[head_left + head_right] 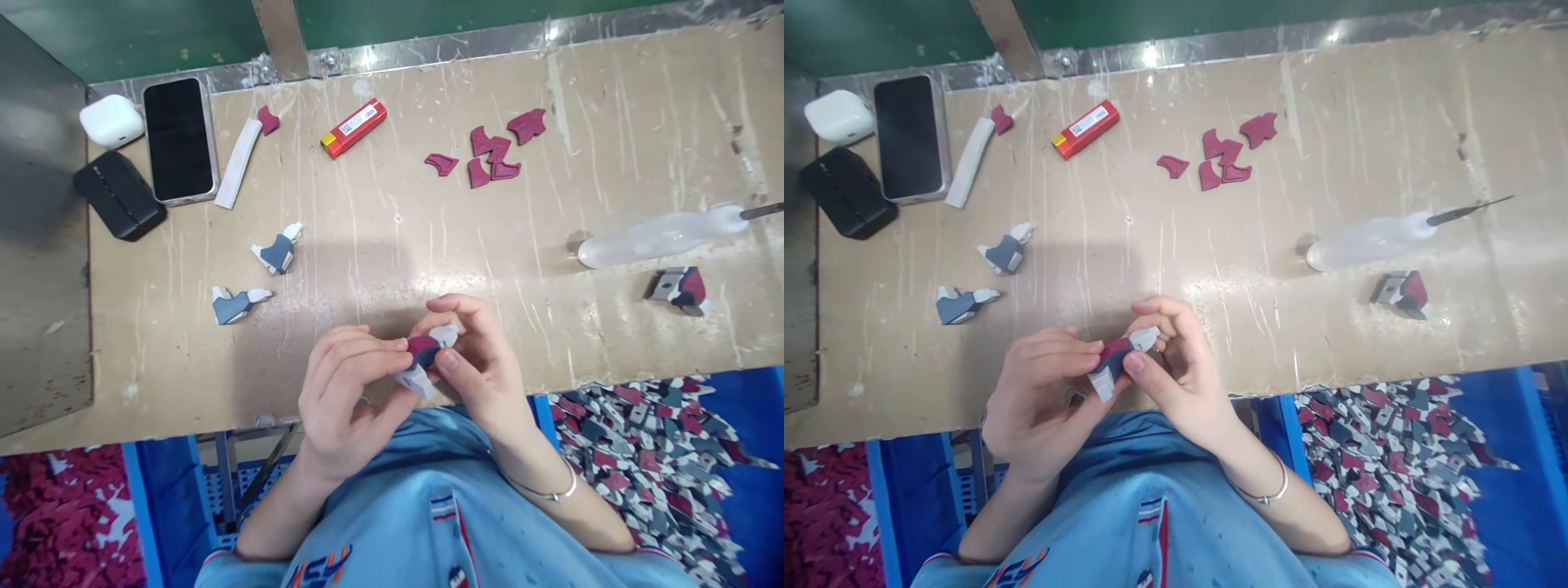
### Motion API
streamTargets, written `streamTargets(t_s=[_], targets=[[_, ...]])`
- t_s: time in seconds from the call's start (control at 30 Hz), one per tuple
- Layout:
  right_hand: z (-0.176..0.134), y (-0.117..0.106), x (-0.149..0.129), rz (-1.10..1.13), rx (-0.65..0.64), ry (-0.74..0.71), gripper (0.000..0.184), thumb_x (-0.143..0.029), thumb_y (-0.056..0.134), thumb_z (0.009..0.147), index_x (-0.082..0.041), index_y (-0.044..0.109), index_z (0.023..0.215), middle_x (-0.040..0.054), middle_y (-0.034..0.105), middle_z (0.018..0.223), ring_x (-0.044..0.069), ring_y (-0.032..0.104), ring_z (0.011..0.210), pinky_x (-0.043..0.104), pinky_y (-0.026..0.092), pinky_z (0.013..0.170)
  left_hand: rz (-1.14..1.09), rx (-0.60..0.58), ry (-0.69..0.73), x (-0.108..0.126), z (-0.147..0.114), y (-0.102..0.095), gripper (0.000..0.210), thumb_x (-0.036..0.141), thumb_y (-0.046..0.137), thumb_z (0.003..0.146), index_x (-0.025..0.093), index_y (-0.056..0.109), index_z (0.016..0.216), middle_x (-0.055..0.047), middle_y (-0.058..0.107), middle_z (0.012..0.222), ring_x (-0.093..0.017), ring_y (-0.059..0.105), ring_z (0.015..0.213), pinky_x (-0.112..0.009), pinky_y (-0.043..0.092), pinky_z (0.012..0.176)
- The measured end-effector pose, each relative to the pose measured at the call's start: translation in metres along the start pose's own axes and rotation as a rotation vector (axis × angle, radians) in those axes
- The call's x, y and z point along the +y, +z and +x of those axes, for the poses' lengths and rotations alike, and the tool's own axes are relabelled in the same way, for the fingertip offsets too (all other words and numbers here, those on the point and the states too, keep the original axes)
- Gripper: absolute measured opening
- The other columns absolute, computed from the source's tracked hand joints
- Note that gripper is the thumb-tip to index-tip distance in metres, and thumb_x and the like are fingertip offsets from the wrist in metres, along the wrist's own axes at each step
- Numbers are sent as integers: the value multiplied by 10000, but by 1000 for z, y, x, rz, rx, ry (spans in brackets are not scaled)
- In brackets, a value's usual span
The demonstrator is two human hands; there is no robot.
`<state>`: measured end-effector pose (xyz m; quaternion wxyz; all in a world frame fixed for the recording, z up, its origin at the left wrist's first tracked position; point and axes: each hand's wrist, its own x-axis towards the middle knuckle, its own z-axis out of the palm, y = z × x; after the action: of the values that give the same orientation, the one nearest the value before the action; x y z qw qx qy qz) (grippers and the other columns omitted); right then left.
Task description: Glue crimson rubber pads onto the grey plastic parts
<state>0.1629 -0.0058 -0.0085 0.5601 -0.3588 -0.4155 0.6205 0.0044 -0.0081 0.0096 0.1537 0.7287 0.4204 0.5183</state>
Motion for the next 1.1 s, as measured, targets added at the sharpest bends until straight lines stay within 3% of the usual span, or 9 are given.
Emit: streamTargets(t_s=[0.13, 0.27, 0.4, 0.63, 0.8, 1.1], targets=[[1, -11, -3, -96, -116, -130, 238, -406, 784, 945, -285, 721, 1139, 46, 743, 1046, 183, 743, 940, 278, 641, 728, -171, -21, -169, 7, -3, -2, 387, 170, 917, 784, 252, 698, 1093, -9, 810, 978, -198, 748, 887, -383, 604, 931], [3, -15, -9, -153, -131, -255, 149, -370, 819, 919, -258, 760, 999, 42, 781, 914, 190, 771, 884, 303, 658, 751, -356, -56, -331, 11, -2, -3, 391, 211, 937, 784, 255, 669, 1065, -11, 803, 965, -191, 760, 902, -351, 613, 890], [2, -14, -12, -226, -126, -317, 159, -364, 849, 891, -251, 766, 966, 39, 795, 870, 183, 779, 826, 279, 654, 708, -412, -162, -327, 12, 5, -7, 313, 200, 941, 772, 231, 681, 943, -16, 779, 930, -175, 743, 866, -298, 606, 805], [0, -16, -11, -278, -156, -357, 156, -383, 807, 927, -255, 751, 996, 48, 790, 881, 202, 784, 843, 294, 650, 658, -458, -189, -299, 11, 8, -7, 355, 181, 957, 738, 226, 636, 882, -4, 724, 864, -175, 712, 829, -301, 598, 778], [-1, -18, -12, -333, -177, -396, 132, -378, 769, 958, -262, 753, 1019, 37, 785, 864, 202, 771, 801, 329, 660, 696, -576, -286, -413, 10, 8, -9, 377, 229, 945, 766, 243, 602, 921, -9, 670, 885, -170, 683, 803, -286, 591, 737], [0, -13, -12, -326, -167, -421, 162, -387, 795, 937, -250, 758, 1014, 37, 797, 864, 197, 783, 793, 320, 668, 713, -624, -121, -302, 13, 6, -6, 531, 143, 937, 767, 268, 493, 1031, 57, 600, 822, -118, 629, 772, -232, 554, 703]])
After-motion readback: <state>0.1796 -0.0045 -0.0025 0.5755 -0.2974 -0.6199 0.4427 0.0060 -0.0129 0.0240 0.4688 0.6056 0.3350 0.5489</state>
